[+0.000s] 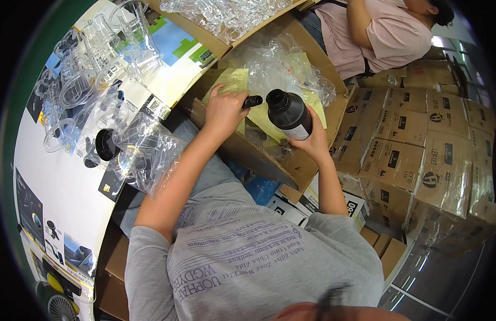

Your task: Assembling black plastic bottles by attaching pump heads and packaging them into plastic bags on a factory assembly line.

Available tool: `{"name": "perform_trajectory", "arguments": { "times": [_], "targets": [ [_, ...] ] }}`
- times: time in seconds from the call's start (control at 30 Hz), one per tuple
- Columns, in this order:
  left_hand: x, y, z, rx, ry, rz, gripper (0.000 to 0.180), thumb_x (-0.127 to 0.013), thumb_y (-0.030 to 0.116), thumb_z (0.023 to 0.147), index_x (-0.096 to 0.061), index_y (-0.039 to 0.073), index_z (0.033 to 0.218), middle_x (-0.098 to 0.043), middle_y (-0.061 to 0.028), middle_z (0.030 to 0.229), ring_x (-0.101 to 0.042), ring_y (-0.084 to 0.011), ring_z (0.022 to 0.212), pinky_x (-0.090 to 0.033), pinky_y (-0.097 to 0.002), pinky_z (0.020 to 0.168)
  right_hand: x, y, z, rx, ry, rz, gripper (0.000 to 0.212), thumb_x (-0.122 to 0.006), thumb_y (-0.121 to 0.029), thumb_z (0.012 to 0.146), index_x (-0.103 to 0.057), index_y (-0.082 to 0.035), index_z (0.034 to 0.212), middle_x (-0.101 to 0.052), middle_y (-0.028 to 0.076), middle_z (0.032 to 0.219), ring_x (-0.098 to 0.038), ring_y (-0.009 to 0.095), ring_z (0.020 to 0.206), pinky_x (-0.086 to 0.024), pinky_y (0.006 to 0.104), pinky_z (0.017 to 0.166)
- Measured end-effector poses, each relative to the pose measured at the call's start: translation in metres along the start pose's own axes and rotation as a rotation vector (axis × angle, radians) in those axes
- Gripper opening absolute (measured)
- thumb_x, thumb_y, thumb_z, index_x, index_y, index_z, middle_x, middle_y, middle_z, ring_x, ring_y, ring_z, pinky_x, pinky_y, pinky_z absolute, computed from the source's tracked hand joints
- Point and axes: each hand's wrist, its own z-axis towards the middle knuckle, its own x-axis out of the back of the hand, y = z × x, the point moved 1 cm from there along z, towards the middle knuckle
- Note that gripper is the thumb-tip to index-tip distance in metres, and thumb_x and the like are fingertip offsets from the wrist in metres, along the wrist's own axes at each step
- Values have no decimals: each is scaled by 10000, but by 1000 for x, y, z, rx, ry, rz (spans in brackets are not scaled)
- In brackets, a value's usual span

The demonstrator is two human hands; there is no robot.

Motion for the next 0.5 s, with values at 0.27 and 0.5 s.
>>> {"name": "perform_trajectory", "arguments": {
  "times": [0.27, 0.5],
  "targets": [
    [-3, -3, -4, -8, 19, -2, 280, -751, 166, 654, -616, 113, 893, -637, -68, 752, -620, -226, 800, -362, -424, 953, -6, 1, -1, -3, -24, -1, 954, -822, -161, 516, -364, -84, 1349, -500, 127, 1276, -504, 276, 1170, -398, 367, 989],
    [-3, -3, -3, -7, 14, -4, 276, -751, 167, 654, -616, 111, 889, -639, -66, 753, -621, -223, 795, -367, -423, 951, -9, 4, 1, 29, -23, -56, 938, -822, -176, 515, -377, -106, 1338, -502, 124, 1264, -508, 295, 1158, -410, 370, 971]
  ]
}}
